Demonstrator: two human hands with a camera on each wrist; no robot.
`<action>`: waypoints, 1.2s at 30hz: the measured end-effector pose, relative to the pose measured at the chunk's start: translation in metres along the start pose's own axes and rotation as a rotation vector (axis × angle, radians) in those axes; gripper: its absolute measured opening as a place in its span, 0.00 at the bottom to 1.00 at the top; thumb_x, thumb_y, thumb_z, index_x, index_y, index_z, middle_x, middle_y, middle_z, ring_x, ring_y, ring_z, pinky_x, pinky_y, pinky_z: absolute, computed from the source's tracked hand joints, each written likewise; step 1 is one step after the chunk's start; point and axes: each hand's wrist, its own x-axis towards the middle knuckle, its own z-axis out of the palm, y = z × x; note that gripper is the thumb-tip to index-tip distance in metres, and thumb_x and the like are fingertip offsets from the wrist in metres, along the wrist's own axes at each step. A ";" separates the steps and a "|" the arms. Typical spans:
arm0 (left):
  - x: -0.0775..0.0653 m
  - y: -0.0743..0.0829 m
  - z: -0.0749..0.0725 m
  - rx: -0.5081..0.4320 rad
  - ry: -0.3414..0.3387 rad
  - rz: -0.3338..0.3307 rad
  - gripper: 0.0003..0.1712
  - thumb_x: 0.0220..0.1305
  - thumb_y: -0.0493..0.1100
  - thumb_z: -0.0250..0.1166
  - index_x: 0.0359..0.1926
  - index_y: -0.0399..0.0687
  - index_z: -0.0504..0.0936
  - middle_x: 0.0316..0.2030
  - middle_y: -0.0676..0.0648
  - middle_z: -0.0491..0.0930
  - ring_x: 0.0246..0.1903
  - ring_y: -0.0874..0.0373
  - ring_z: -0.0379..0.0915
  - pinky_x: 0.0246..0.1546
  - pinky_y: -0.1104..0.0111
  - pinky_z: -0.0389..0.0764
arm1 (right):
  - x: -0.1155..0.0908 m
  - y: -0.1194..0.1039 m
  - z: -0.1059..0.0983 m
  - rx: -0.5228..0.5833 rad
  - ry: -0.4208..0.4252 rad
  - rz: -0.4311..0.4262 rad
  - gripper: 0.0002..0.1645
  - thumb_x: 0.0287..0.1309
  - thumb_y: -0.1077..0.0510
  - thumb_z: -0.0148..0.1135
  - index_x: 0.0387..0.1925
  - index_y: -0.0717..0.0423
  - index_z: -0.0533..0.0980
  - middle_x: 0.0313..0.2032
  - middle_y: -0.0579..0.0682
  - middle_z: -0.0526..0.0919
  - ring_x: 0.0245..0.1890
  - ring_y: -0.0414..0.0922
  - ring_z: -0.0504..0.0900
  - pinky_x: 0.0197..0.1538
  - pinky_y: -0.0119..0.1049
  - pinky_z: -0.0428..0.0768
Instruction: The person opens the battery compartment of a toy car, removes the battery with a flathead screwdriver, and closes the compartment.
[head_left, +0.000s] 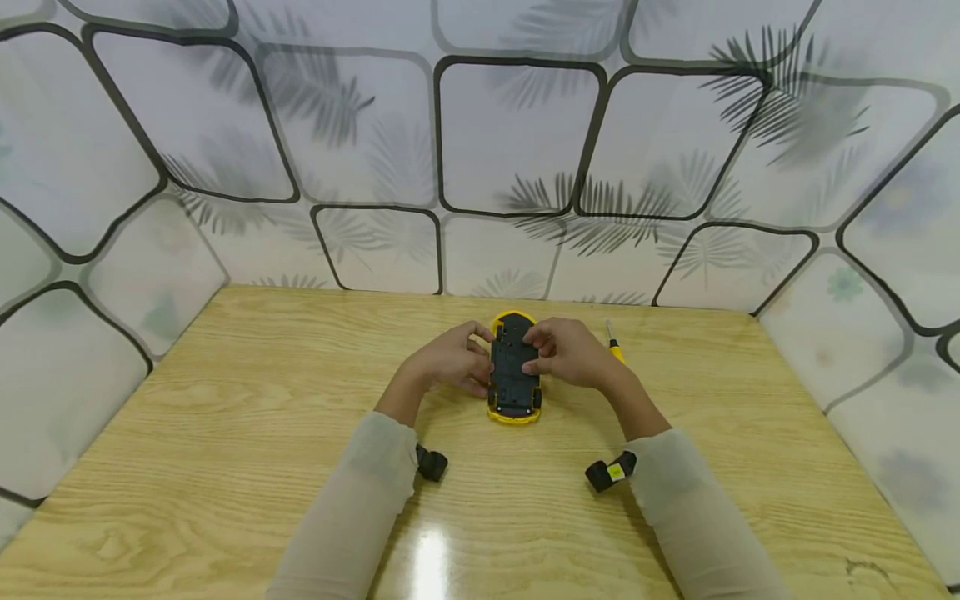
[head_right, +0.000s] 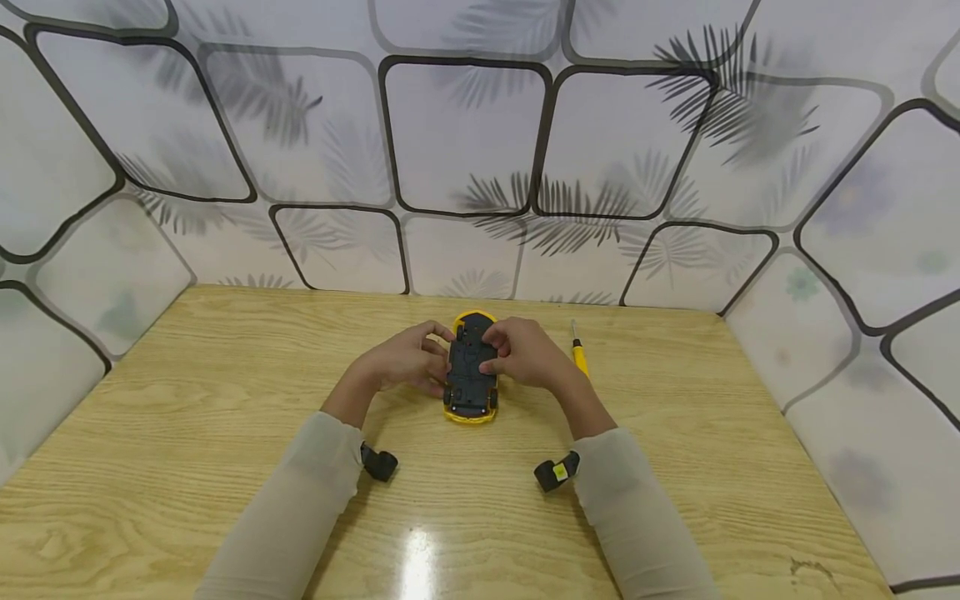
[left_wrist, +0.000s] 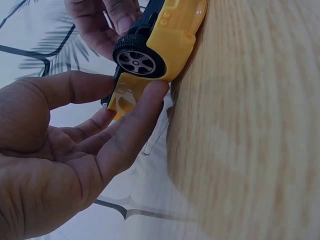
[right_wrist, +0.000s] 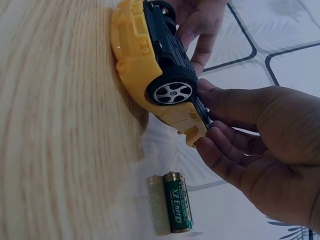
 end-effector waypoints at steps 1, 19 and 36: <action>0.000 0.000 0.000 0.000 0.000 0.001 0.28 0.69 0.26 0.58 0.66 0.43 0.63 0.56 0.33 0.74 0.45 0.42 0.81 0.44 0.52 0.88 | 0.000 0.000 0.000 -0.005 0.000 0.001 0.25 0.59 0.55 0.76 0.55 0.61 0.80 0.46 0.53 0.83 0.45 0.49 0.82 0.50 0.46 0.84; -0.005 0.005 0.000 0.014 -0.008 0.016 0.28 0.67 0.25 0.57 0.66 0.40 0.63 0.52 0.33 0.76 0.44 0.41 0.82 0.44 0.52 0.88 | 0.000 -0.003 0.002 -0.058 0.007 -0.048 0.24 0.61 0.57 0.74 0.55 0.66 0.81 0.42 0.54 0.84 0.43 0.49 0.83 0.48 0.46 0.85; -0.002 0.003 0.001 0.026 0.003 0.001 0.28 0.68 0.25 0.57 0.65 0.42 0.64 0.53 0.34 0.75 0.44 0.43 0.82 0.43 0.53 0.89 | -0.002 -0.008 0.000 -0.148 -0.071 -0.104 0.24 0.67 0.58 0.68 0.58 0.69 0.78 0.41 0.54 0.81 0.39 0.46 0.81 0.43 0.41 0.84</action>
